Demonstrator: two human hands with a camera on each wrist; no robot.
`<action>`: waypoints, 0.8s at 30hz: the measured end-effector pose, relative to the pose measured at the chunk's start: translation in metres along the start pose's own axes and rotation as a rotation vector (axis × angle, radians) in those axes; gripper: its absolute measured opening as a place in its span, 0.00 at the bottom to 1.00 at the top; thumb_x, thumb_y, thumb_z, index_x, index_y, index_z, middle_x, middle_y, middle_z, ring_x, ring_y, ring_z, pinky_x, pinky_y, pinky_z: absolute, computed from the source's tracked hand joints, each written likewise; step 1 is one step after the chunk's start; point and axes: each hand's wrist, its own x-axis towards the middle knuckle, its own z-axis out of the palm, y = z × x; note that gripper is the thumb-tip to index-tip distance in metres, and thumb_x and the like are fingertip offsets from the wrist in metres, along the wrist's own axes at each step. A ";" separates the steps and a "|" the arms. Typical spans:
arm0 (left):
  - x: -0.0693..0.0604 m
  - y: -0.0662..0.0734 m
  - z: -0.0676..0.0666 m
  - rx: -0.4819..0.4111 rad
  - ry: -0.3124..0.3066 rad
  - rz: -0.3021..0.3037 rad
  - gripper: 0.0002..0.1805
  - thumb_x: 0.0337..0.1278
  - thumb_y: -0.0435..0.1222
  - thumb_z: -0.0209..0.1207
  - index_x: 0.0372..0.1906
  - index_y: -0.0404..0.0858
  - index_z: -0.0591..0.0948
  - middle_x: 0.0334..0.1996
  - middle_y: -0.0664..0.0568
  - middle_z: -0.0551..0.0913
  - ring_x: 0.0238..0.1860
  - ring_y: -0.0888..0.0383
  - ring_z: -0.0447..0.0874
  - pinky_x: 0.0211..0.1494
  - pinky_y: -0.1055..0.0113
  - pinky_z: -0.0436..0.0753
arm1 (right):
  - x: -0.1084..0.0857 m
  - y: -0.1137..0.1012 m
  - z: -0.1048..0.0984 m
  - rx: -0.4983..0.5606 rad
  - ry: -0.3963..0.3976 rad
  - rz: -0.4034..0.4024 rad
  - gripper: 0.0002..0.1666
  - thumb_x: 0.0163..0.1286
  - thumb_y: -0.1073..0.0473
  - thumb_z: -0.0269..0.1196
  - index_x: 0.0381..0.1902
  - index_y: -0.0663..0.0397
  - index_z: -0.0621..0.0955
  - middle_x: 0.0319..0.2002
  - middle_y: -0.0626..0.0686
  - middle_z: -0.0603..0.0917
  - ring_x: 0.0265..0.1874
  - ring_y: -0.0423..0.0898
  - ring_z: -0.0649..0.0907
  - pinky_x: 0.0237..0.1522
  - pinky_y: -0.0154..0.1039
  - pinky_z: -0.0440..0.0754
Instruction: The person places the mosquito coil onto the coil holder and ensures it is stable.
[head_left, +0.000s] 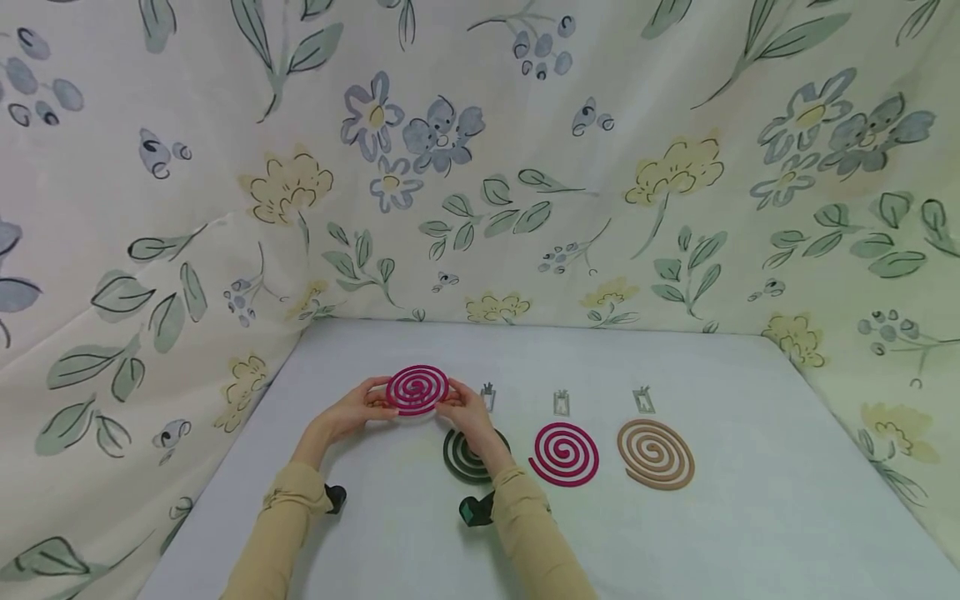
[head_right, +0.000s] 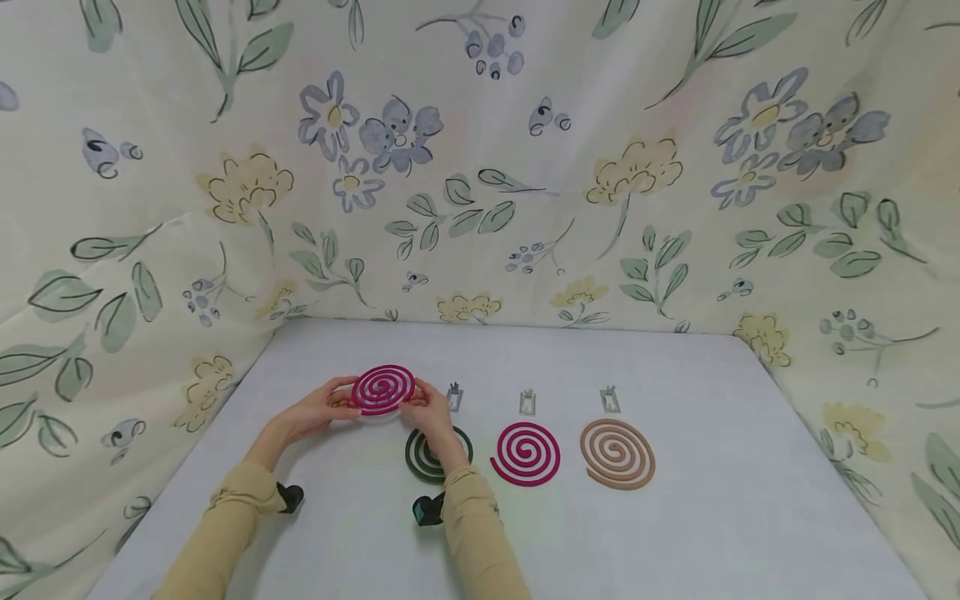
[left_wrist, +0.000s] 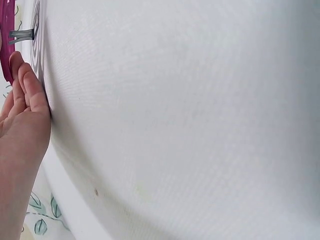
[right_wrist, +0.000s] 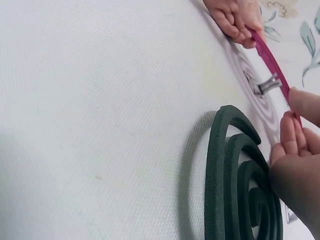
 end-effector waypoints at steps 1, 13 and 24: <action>0.000 0.000 0.000 -0.001 0.002 -0.002 0.45 0.57 0.33 0.62 0.72 0.34 0.48 0.52 0.45 0.76 0.45 0.65 0.77 0.53 0.70 0.74 | 0.000 0.000 0.000 -0.005 -0.004 0.004 0.36 0.62 0.69 0.62 0.68 0.61 0.66 0.42 0.55 0.77 0.37 0.39 0.75 0.40 0.29 0.76; -0.001 0.001 0.001 0.023 -0.002 -0.005 0.45 0.56 0.33 0.63 0.72 0.33 0.49 0.55 0.40 0.75 0.46 0.65 0.76 0.55 0.68 0.73 | 0.000 0.001 0.000 -0.029 -0.007 -0.006 0.37 0.61 0.69 0.64 0.68 0.61 0.66 0.41 0.53 0.75 0.37 0.39 0.75 0.38 0.27 0.76; -0.002 0.003 0.004 0.039 0.021 0.000 0.44 0.55 0.33 0.64 0.71 0.33 0.51 0.52 0.43 0.77 0.46 0.64 0.75 0.57 0.65 0.72 | 0.000 0.001 0.001 -0.053 0.010 0.003 0.37 0.61 0.68 0.64 0.68 0.60 0.66 0.41 0.52 0.75 0.38 0.40 0.75 0.38 0.28 0.76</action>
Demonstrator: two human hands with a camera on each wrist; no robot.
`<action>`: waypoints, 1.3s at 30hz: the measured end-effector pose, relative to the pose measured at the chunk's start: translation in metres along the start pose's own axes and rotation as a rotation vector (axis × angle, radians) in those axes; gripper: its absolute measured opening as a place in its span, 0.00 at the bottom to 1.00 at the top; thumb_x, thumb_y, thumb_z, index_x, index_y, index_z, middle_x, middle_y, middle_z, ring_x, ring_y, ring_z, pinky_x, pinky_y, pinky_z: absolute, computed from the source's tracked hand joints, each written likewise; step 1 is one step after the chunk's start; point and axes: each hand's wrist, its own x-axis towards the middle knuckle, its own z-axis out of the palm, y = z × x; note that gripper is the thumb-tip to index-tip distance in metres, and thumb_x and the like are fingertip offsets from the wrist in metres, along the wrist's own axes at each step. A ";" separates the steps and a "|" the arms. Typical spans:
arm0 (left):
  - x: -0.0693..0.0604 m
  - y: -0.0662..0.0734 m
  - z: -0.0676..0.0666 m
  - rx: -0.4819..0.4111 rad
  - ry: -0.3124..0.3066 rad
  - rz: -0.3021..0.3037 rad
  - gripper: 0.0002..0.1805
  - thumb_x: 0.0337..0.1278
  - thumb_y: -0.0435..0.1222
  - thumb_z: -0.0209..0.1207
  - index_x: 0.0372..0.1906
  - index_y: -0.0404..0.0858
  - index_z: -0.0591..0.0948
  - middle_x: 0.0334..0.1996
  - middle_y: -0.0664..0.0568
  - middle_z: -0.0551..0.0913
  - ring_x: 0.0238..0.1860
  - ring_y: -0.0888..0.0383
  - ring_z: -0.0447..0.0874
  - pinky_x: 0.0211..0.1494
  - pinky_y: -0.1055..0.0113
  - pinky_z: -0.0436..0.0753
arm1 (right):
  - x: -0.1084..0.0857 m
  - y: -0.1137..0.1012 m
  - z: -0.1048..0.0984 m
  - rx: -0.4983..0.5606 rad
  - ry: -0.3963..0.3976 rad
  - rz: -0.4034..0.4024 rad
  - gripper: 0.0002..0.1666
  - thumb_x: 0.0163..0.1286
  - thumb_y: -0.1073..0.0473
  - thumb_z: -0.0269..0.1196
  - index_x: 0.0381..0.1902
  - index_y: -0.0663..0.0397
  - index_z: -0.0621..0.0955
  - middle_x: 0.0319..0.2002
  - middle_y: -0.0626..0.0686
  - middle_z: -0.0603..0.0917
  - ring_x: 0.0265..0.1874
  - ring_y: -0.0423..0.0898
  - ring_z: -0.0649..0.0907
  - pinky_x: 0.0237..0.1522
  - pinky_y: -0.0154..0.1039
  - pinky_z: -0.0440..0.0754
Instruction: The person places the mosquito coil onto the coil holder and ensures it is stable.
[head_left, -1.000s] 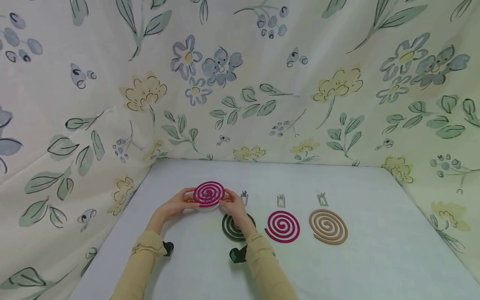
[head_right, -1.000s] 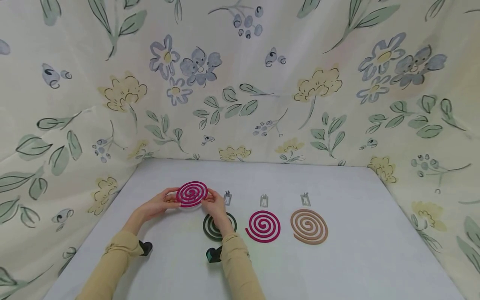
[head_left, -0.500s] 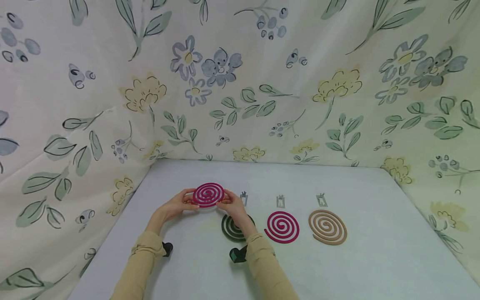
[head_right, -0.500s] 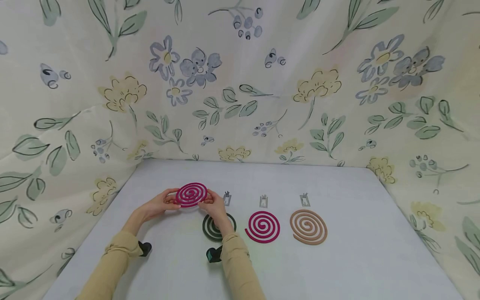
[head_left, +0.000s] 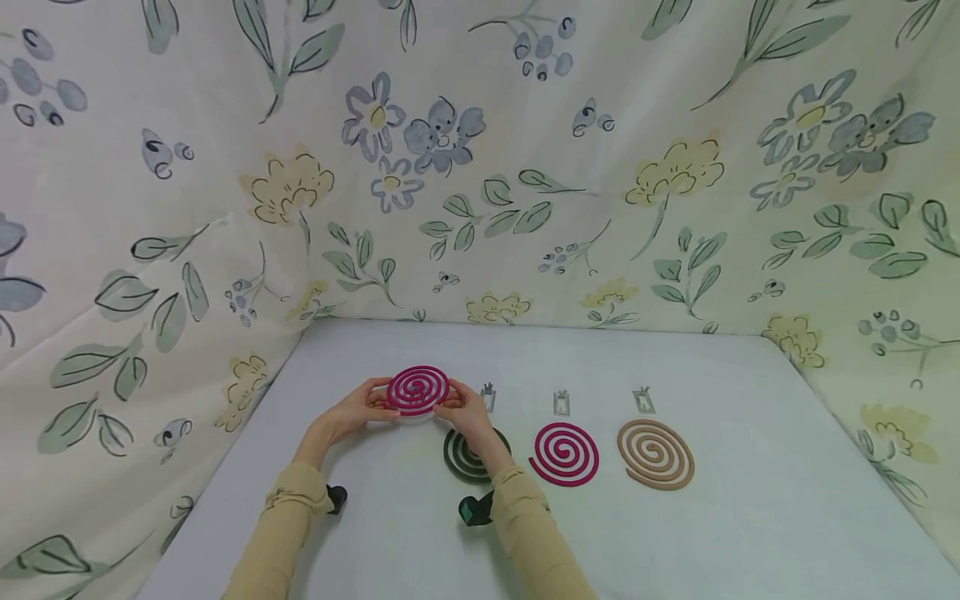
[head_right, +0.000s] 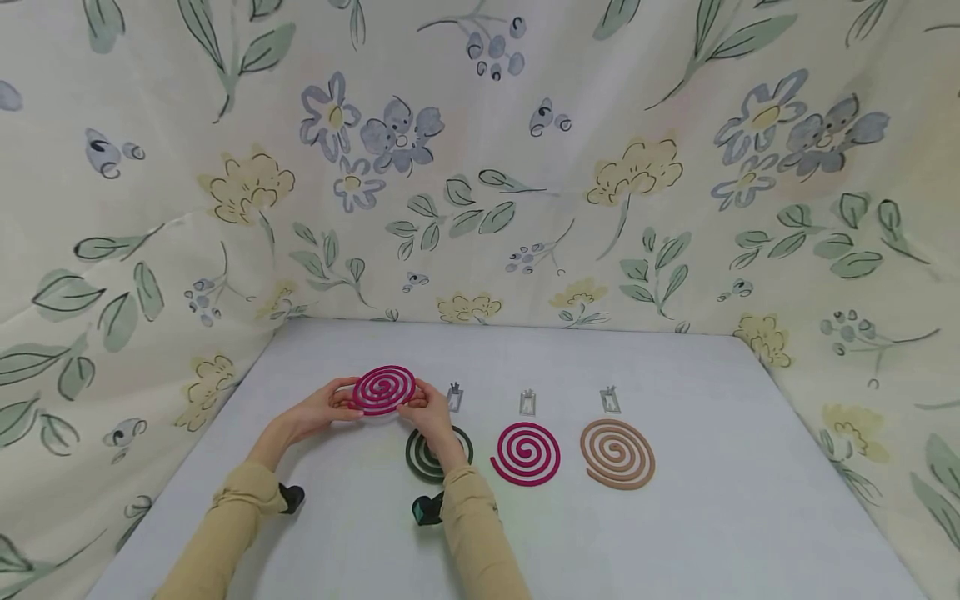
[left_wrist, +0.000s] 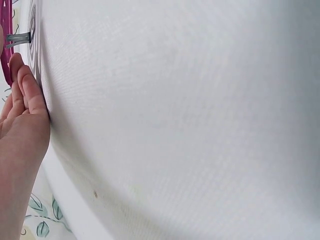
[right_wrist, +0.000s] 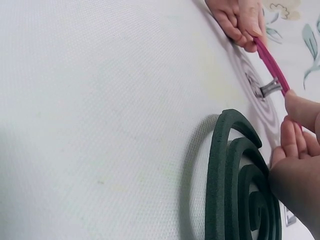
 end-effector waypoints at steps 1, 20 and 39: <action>0.000 0.000 0.000 0.002 -0.001 0.003 0.44 0.56 0.33 0.64 0.71 0.33 0.51 0.52 0.42 0.77 0.46 0.64 0.75 0.58 0.64 0.71 | 0.000 0.000 0.000 0.000 0.003 0.004 0.37 0.61 0.68 0.64 0.68 0.59 0.66 0.41 0.52 0.75 0.38 0.40 0.75 0.39 0.28 0.76; 0.001 0.000 0.001 0.000 -0.006 -0.020 0.45 0.55 0.35 0.65 0.72 0.35 0.50 0.58 0.37 0.73 0.53 0.56 0.75 0.67 0.51 0.66 | 0.000 -0.002 0.002 -0.002 0.023 0.025 0.37 0.60 0.69 0.65 0.67 0.58 0.67 0.40 0.51 0.75 0.37 0.40 0.75 0.37 0.28 0.75; 0.001 0.001 0.001 0.010 -0.001 -0.044 0.47 0.54 0.38 0.65 0.73 0.36 0.49 0.62 0.35 0.69 0.61 0.47 0.69 0.71 0.44 0.58 | 0.000 -0.002 0.002 -0.018 0.036 0.012 0.36 0.60 0.68 0.65 0.66 0.59 0.68 0.41 0.52 0.76 0.39 0.41 0.76 0.38 0.29 0.77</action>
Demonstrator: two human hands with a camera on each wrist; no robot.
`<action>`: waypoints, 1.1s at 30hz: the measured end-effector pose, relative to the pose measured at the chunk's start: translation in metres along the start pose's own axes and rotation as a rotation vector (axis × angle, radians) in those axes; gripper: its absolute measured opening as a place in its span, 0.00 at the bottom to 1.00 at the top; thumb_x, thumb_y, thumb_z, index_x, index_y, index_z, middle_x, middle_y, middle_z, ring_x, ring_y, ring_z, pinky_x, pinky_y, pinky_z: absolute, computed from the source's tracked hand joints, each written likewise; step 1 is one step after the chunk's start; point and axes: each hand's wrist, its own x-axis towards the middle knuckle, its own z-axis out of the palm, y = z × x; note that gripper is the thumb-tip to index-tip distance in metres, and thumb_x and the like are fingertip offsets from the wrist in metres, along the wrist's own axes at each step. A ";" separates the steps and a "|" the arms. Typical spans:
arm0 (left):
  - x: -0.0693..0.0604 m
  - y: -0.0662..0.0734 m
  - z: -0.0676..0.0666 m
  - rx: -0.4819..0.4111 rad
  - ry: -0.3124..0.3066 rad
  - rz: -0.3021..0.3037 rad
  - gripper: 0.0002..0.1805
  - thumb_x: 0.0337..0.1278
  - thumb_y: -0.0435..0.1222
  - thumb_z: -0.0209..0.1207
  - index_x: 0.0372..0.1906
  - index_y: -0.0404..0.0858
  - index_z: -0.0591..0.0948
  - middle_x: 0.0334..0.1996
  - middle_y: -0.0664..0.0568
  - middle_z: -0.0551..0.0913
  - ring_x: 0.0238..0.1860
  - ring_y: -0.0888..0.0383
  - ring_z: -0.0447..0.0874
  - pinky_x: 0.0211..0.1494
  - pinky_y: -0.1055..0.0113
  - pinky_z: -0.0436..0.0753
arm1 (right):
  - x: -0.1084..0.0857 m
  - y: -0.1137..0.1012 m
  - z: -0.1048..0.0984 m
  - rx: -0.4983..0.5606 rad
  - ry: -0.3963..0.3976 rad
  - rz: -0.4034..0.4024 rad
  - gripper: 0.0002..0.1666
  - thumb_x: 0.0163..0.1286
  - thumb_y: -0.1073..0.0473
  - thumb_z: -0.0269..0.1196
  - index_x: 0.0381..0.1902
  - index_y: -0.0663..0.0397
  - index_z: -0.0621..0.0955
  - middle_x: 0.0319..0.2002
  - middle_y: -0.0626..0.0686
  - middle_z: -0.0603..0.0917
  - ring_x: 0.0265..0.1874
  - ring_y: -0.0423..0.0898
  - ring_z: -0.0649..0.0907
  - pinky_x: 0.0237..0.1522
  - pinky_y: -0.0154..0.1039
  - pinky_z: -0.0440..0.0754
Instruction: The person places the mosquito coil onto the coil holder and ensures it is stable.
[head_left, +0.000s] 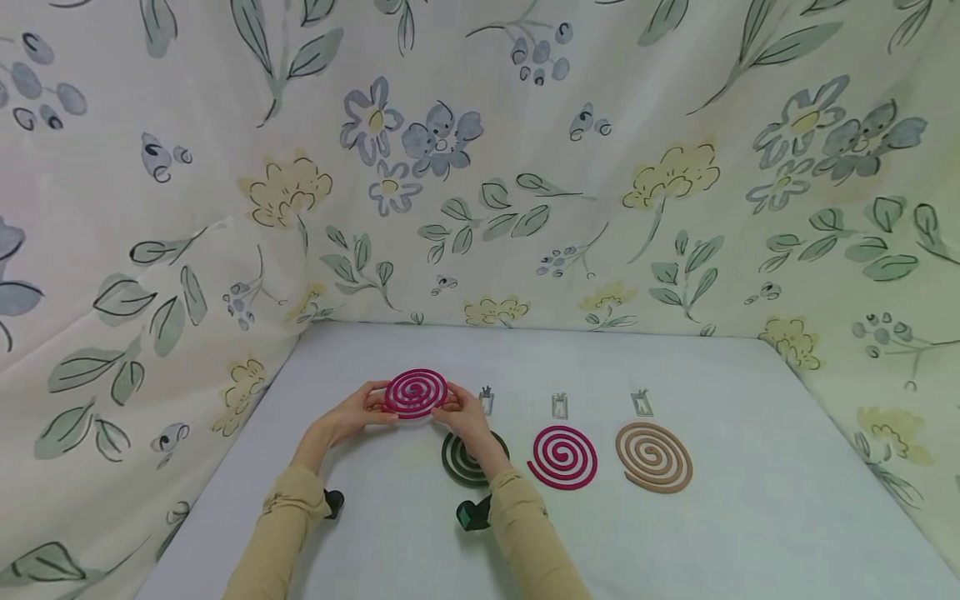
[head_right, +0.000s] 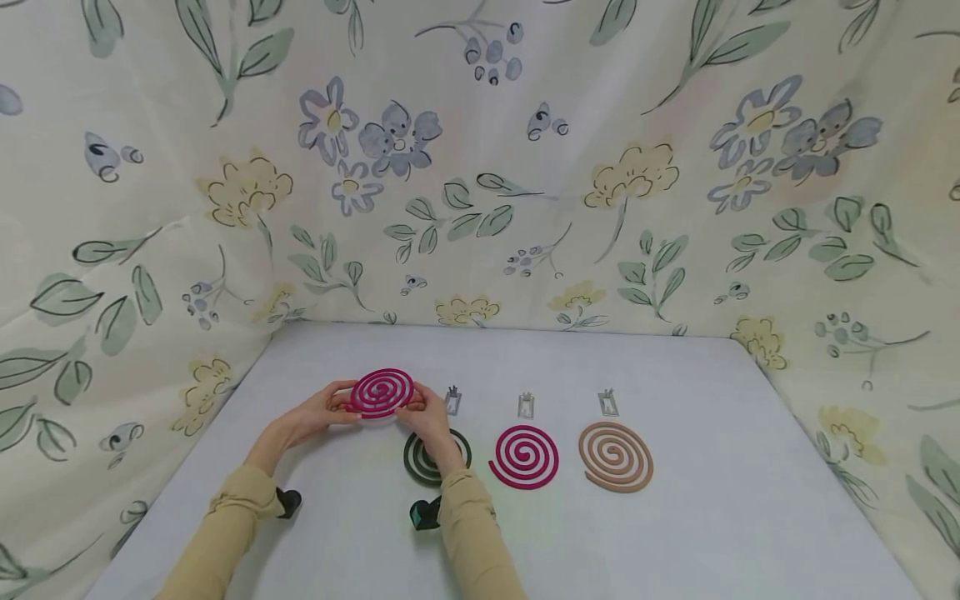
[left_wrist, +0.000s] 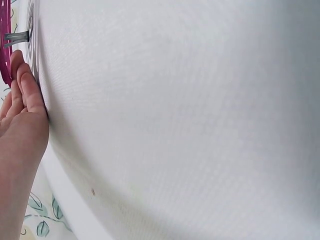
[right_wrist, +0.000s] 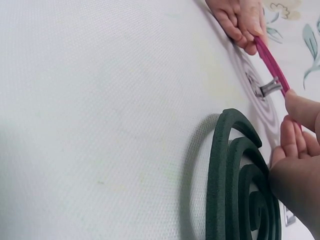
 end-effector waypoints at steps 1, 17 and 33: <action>0.000 0.000 0.000 0.002 -0.004 0.004 0.47 0.55 0.37 0.65 0.73 0.36 0.49 0.62 0.34 0.69 0.62 0.46 0.69 0.71 0.44 0.58 | 0.000 0.000 0.000 -0.003 0.001 0.001 0.36 0.60 0.67 0.65 0.66 0.59 0.68 0.41 0.52 0.76 0.39 0.41 0.76 0.39 0.29 0.77; -0.003 0.004 0.002 -0.012 0.012 0.019 0.45 0.55 0.33 0.64 0.72 0.34 0.51 0.60 0.33 0.71 0.59 0.47 0.71 0.68 0.49 0.64 | 0.000 0.001 -0.001 0.013 -0.012 -0.006 0.36 0.60 0.69 0.65 0.67 0.60 0.67 0.42 0.55 0.76 0.39 0.42 0.76 0.39 0.29 0.76; -0.001 0.001 0.001 0.003 0.008 0.016 0.45 0.57 0.36 0.63 0.72 0.34 0.49 0.62 0.33 0.69 0.60 0.47 0.71 0.68 0.48 0.65 | 0.001 0.002 0.000 0.017 -0.008 -0.011 0.36 0.60 0.69 0.64 0.67 0.61 0.67 0.42 0.56 0.76 0.39 0.43 0.75 0.37 0.28 0.75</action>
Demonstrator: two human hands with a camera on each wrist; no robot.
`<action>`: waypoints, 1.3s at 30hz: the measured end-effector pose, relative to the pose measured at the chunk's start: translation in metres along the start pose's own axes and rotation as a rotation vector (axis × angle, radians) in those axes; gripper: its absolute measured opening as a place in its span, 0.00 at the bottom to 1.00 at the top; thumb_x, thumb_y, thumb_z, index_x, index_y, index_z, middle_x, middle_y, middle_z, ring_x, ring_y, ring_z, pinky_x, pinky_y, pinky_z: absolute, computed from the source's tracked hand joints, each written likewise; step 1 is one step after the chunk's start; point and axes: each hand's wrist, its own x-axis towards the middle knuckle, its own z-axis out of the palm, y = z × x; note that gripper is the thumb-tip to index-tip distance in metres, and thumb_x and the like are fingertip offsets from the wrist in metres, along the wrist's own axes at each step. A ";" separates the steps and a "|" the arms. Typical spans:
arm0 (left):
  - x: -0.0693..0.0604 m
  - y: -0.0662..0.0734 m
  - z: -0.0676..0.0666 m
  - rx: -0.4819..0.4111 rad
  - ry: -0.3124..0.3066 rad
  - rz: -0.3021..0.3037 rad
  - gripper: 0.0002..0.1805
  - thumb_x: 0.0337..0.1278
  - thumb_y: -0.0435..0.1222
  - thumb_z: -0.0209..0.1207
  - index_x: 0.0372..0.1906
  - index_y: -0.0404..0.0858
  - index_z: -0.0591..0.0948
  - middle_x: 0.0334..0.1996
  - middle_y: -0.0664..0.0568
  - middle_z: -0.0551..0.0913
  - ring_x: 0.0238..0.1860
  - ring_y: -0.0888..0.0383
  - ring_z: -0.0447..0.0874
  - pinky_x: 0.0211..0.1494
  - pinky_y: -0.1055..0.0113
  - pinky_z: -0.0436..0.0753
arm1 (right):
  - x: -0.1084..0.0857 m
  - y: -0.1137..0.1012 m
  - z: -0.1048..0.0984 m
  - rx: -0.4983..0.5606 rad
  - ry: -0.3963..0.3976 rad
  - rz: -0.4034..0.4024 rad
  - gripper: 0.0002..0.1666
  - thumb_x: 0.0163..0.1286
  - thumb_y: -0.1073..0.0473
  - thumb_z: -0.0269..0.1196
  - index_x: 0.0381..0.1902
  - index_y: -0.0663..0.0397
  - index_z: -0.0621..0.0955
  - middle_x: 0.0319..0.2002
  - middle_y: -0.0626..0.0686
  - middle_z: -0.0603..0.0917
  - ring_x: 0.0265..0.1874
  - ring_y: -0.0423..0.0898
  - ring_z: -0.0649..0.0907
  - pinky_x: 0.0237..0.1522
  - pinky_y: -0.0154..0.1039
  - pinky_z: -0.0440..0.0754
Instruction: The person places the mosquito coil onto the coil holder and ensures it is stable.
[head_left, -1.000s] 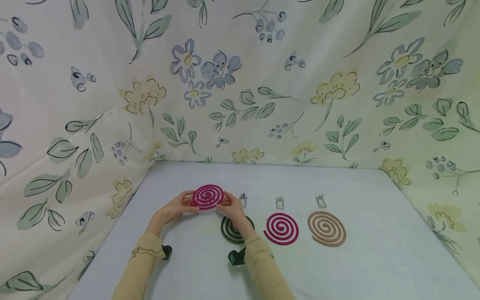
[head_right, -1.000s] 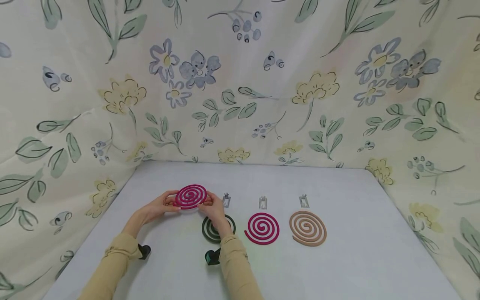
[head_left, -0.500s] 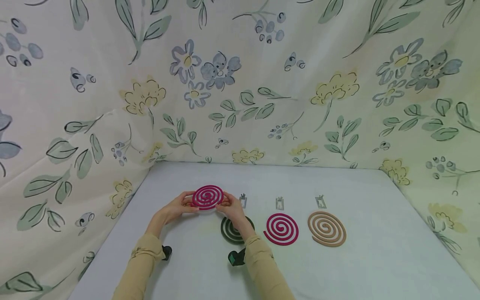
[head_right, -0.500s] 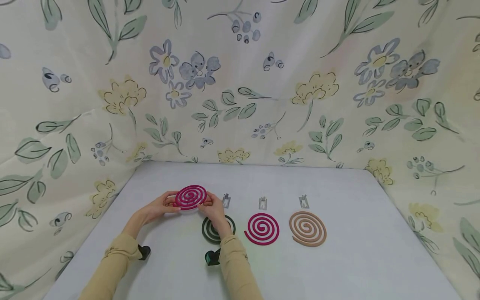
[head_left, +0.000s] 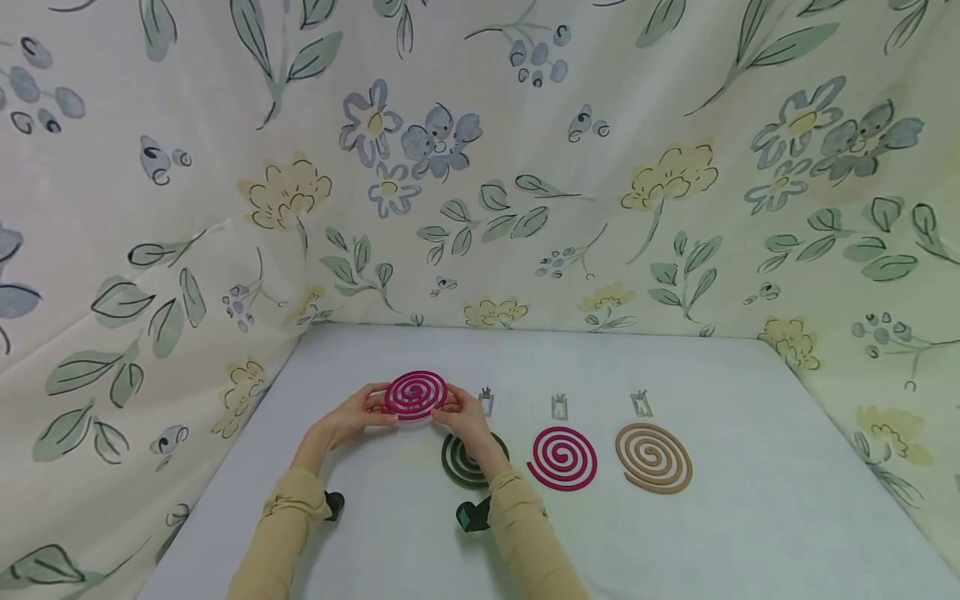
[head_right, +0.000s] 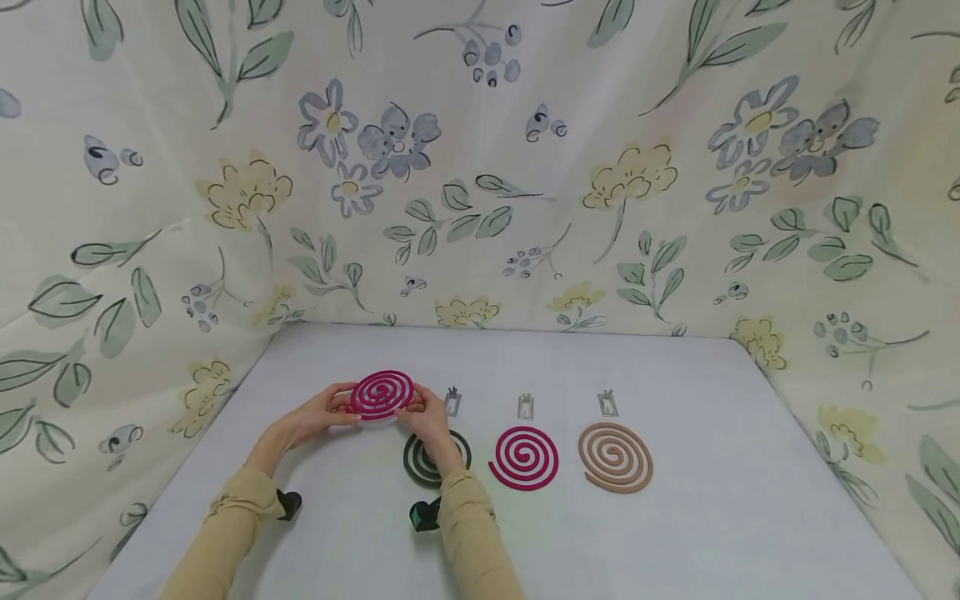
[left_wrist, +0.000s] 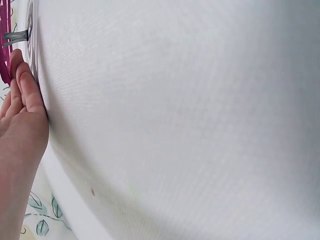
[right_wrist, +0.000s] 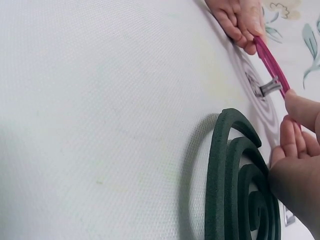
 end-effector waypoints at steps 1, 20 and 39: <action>0.000 0.000 0.000 0.001 -0.002 0.001 0.45 0.56 0.36 0.64 0.72 0.34 0.49 0.62 0.33 0.69 0.59 0.49 0.71 0.68 0.49 0.65 | 0.000 0.000 0.000 0.005 -0.002 -0.001 0.37 0.60 0.69 0.65 0.67 0.61 0.67 0.42 0.55 0.76 0.39 0.42 0.75 0.36 0.28 0.75; 0.001 -0.001 0.000 -0.003 0.006 -0.002 0.45 0.55 0.36 0.64 0.72 0.34 0.50 0.59 0.36 0.71 0.56 0.53 0.72 0.67 0.50 0.66 | -0.001 0.000 -0.001 0.021 -0.008 0.005 0.37 0.60 0.69 0.65 0.67 0.61 0.67 0.41 0.55 0.76 0.38 0.41 0.74 0.36 0.27 0.75; 0.001 -0.001 0.000 -0.005 0.015 -0.008 0.46 0.55 0.36 0.65 0.72 0.34 0.50 0.59 0.35 0.72 0.56 0.53 0.73 0.68 0.49 0.65 | -0.001 -0.001 0.000 0.019 -0.006 0.005 0.37 0.61 0.69 0.64 0.68 0.60 0.66 0.40 0.53 0.75 0.37 0.41 0.74 0.36 0.27 0.74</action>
